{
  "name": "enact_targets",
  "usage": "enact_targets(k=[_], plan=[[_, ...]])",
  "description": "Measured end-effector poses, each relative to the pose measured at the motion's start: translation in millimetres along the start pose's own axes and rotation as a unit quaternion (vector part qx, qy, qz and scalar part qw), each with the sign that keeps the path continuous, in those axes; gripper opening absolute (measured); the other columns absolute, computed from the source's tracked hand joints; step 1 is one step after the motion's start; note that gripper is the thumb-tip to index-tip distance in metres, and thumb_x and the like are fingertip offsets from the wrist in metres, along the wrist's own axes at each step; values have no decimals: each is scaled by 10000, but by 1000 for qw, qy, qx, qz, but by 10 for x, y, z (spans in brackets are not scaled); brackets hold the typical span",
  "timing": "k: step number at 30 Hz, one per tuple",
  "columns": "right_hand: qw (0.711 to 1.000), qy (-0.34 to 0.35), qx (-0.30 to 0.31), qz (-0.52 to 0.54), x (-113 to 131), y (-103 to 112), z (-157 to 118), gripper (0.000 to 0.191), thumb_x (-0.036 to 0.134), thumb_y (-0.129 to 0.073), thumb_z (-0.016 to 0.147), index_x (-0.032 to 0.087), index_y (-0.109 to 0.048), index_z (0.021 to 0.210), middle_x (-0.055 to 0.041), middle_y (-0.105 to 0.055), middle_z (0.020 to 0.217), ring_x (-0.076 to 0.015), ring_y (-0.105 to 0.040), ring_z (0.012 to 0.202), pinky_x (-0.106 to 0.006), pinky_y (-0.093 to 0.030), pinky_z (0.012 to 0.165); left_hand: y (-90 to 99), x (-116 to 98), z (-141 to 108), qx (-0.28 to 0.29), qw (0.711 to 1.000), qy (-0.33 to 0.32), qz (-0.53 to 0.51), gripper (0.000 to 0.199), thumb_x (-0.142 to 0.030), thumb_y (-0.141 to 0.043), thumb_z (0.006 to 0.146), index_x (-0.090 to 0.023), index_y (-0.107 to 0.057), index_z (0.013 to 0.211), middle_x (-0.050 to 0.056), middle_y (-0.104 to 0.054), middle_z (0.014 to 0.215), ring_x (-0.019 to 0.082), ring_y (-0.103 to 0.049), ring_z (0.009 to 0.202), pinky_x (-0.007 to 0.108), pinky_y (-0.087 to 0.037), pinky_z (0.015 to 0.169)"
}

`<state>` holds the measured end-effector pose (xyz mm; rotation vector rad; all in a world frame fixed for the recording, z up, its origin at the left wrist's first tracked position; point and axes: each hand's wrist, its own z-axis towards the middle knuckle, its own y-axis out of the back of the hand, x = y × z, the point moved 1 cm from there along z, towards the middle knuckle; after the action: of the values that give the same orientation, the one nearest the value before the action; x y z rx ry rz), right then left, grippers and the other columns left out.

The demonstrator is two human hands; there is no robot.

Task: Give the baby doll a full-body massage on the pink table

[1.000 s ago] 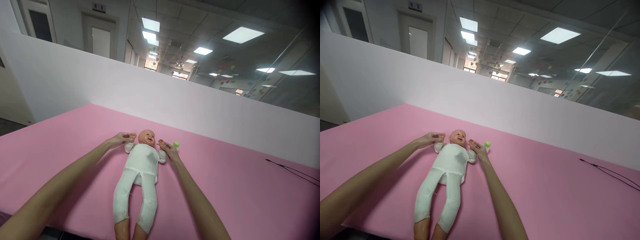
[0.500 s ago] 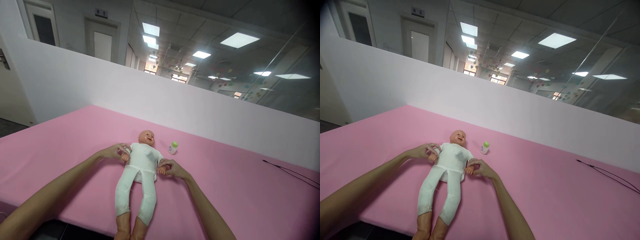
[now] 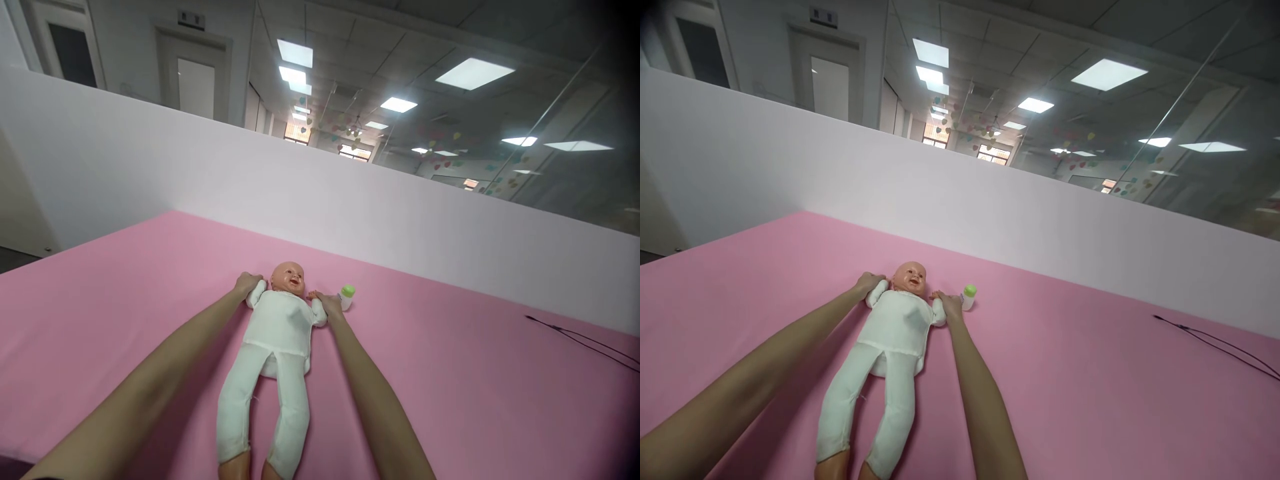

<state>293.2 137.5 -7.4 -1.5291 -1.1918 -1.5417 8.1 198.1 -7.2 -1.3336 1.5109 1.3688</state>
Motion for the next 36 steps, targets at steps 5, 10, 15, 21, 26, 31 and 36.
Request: enact_targets(k=[5,10,15,21,26,31,36], plan=[[1000,5,8,-5,27,22,-64,192,336,-803,729,156,-755,679,-136,-807,833,-288,-757,903,-330,-611,741,47,59,-20,21,1000,7,-21,299,-446,-792,756,-193,-643,696,122,-739,757,276,-711,775,315,-490,609],[991,82,107,15,206,250,-431,412,491,-817,765,159,-810,1009,-118,-781,1166,-287,-694,1152,-352,-565,952,378,27,-341,97,986,-81,-106,516,-682,-756,741,-176,-663,786,56,-694,757,197,-643,688,279,-475,593],[960,139,242,-4,355,621,-858,534,419,-883,718,235,-764,1205,-98,-715,1325,-297,-637,1244,-417,-487,1060,868,73,-768,243,932,-247,-110,360,-504,-828,771,-179,-717,879,51,-678,890,204,-640,860,317,-509,783],[907,206,325,-169,242,706,-1325,248,297,-807,750,227,-821,987,-86,-770,1062,-308,-672,1041,-438,-502,952,983,364,-1040,336,859,-383,54,310,-318,-858,728,-262,-819,1031,88,-666,1192,271,-605,1124,395,-481,1003],[905,244,287,-197,69,673,-1496,220,239,-784,725,253,-814,943,-77,-744,1093,-311,-626,1117,-467,-462,1021,924,612,-1025,295,842,-419,170,252,-276,-834,734,-337,-841,978,75,-664,1241,312,-517,1230,425,-434,1060],[919,217,295,-144,140,640,-1358,247,287,-788,741,225,-792,980,-90,-754,1089,-283,-668,1042,-418,-513,932,915,407,-1036,311,845,-416,128,245,-335,-813,783,-300,-818,1025,66,-724,1145,286,-604,1139,372,-470,990],[976,188,113,3,251,410,-839,475,457,-864,656,201,-714,1027,-108,-778,1097,-291,-698,1045,-405,-542,896,633,29,-841,180,931,-313,-50,457,-533,-741,831,-189,-738,1131,107,-766,1069,273,-693,982,343,-518,838]])
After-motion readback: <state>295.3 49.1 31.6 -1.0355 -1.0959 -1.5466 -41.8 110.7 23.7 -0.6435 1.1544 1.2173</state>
